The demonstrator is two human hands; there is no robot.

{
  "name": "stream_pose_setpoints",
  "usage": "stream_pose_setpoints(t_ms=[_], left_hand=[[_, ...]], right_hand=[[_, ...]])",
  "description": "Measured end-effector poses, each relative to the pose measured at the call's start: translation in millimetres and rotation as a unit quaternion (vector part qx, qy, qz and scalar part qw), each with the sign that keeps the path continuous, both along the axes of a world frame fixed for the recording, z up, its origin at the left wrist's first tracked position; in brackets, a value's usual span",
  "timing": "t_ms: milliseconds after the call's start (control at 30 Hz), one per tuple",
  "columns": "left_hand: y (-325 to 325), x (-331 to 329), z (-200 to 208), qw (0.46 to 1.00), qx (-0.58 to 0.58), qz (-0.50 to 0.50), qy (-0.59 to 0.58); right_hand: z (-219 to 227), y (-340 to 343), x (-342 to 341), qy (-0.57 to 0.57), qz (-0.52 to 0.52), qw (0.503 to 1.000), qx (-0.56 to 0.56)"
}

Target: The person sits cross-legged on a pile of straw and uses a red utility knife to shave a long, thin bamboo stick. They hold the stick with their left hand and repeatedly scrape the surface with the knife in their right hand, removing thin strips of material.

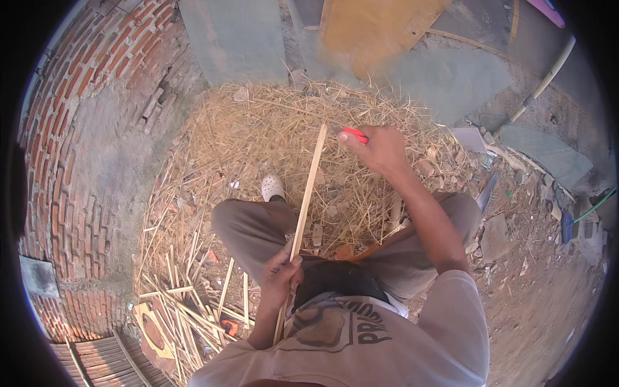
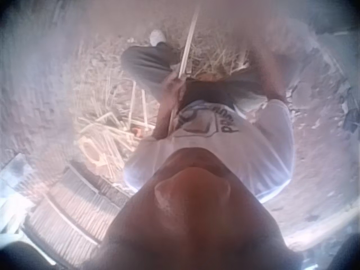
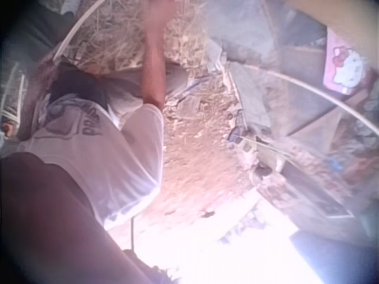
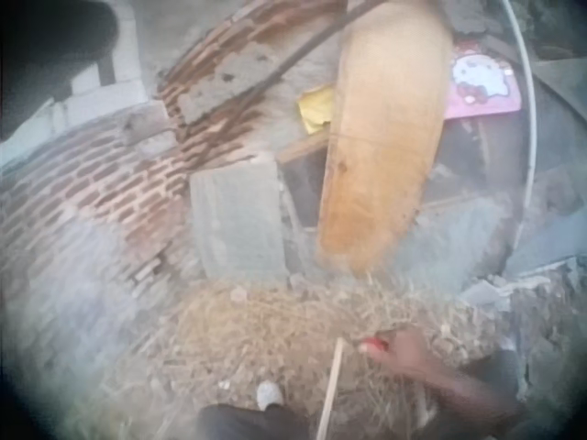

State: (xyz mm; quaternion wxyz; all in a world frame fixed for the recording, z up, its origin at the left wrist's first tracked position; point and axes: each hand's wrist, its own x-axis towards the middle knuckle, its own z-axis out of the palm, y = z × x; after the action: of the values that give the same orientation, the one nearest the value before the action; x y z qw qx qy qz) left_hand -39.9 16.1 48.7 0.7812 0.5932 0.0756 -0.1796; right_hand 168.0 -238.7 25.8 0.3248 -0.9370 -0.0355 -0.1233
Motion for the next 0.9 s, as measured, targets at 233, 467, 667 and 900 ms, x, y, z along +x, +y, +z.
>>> stream_pose_setpoints(t_ms=[233,467,667,900], left_hand=[[-1,11,1,0.999,-0.050,0.011,-0.012],[-8,12,9,1.000,0.025,0.003,-0.019],[-6,11,1,0.999,-0.026,0.004,-0.029],[-5,11,1,0.999,-0.018,-0.009,-0.041]], right_hand=[[-1,42,-56,-0.122,0.203,0.970,-0.056],[-5,38,-44,-0.150,0.174,0.971,-0.065],[-12,35,-31,-0.174,0.182,0.965,-0.066],[-16,31,-21,-0.193,0.138,0.968,-0.077]])
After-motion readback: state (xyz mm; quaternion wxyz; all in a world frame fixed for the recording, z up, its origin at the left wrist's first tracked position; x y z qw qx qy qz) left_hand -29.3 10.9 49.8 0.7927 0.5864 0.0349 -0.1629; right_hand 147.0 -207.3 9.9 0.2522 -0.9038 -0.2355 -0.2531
